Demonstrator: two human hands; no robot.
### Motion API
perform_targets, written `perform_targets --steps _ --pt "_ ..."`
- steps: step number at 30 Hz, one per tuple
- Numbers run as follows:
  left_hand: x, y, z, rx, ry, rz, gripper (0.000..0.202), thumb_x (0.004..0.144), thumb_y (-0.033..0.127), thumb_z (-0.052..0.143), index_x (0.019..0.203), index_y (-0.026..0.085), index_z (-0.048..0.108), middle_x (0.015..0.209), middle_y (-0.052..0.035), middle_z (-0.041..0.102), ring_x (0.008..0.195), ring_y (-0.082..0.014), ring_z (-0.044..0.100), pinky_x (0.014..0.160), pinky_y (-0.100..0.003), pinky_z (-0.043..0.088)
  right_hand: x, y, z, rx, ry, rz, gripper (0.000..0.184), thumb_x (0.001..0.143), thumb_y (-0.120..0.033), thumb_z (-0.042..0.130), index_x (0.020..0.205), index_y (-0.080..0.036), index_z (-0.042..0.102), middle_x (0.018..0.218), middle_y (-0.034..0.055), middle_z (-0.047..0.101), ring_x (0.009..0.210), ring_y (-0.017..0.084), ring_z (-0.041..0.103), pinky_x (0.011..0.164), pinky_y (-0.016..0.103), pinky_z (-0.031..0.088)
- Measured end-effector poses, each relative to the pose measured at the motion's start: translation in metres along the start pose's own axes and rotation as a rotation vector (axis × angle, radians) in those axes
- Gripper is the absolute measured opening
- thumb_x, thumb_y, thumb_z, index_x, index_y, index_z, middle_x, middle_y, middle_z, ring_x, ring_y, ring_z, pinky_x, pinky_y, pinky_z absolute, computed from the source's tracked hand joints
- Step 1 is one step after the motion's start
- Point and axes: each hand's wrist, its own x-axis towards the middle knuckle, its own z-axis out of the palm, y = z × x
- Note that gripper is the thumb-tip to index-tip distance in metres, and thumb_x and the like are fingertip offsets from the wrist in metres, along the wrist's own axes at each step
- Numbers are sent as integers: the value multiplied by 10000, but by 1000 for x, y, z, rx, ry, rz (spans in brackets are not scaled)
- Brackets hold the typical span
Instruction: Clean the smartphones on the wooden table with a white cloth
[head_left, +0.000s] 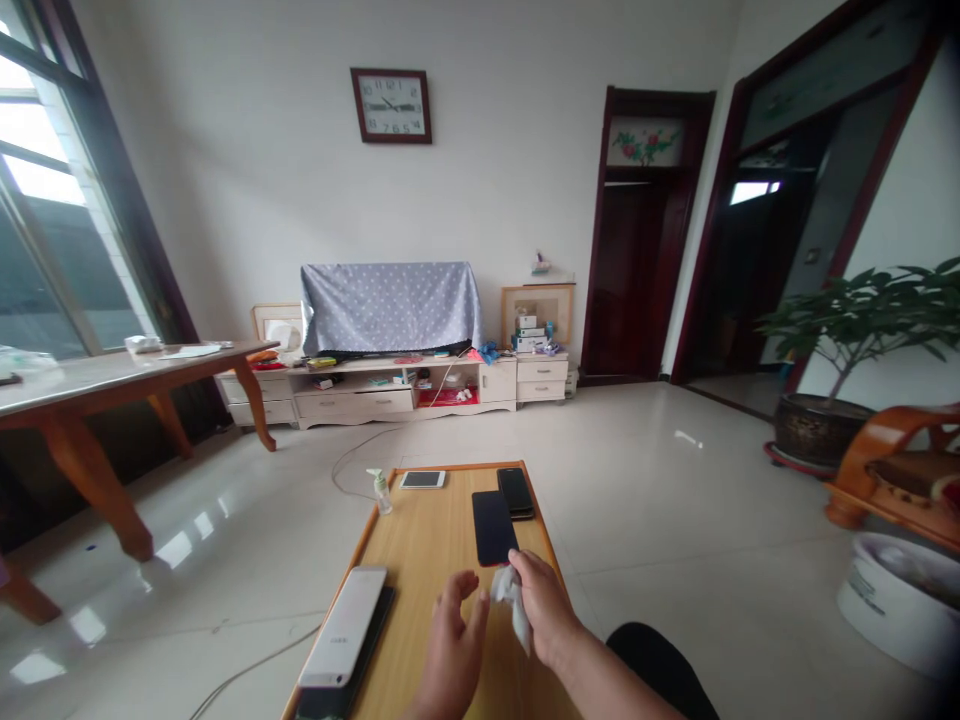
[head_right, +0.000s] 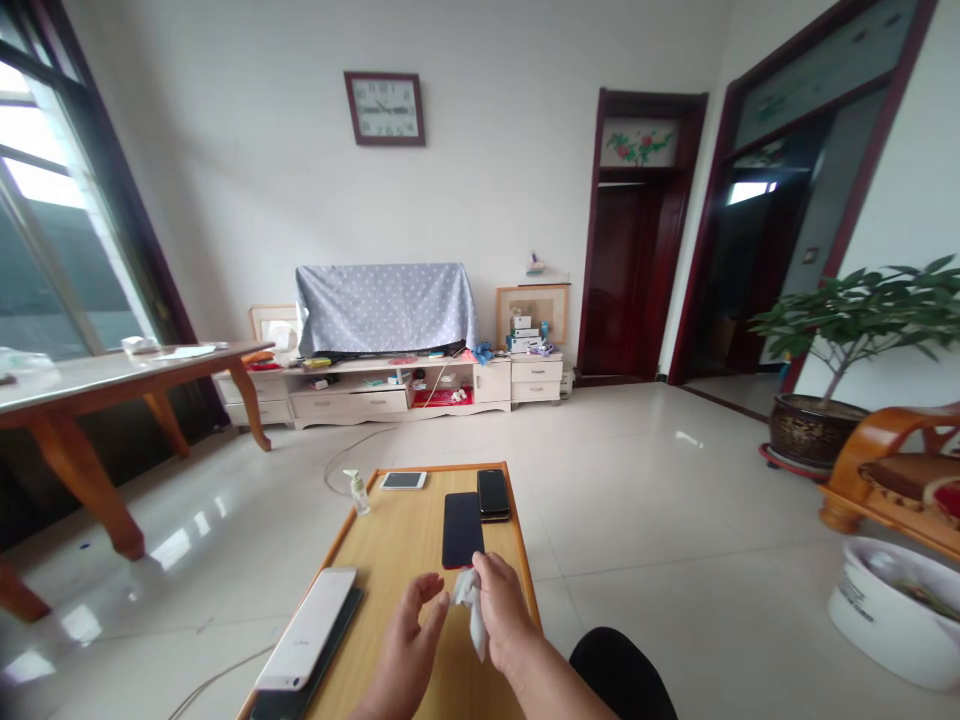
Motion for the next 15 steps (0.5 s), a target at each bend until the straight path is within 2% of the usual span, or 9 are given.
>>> perform_targets --steps 2,5,9,15 --pt "5 -21 -6 261 13 152 412 830 516 667 1121 226 689 1192 -123 693 1188 -305 606 1049 -462 440 26 1 -11 -33 29 -10 390 780 -524 700 671 -232 466 607 -56 491 566 127 481 546 251 388" --pt "12 -49 -13 499 23 246 371 863 444 591 1155 235 686 1214 -122 698 1270 -307 570 1062 -476 437 63 5 -24 -61 66 -15 392 760 -536 706 673 -224 484 605 -54 503 576 124 473 552 246 373" --pt "20 -72 -15 671 -17 198 371 874 402 532 1153 213 687 1237 -129 697 1225 -294 605 1037 -451 457 101 12 -36 -97 91 -22 403 736 -530 713 641 -226 466 572 -64 481 555 118 443 537 244 346" --pt "29 -84 -11 807 -54 173 398 845 372 546 1175 209 697 1264 -136 698 1231 -310 602 1023 -446 443 132 22 -41 -120 89 7 414 717 -539 722 626 -230 464 552 -60 497 527 120 456 522 248 349"
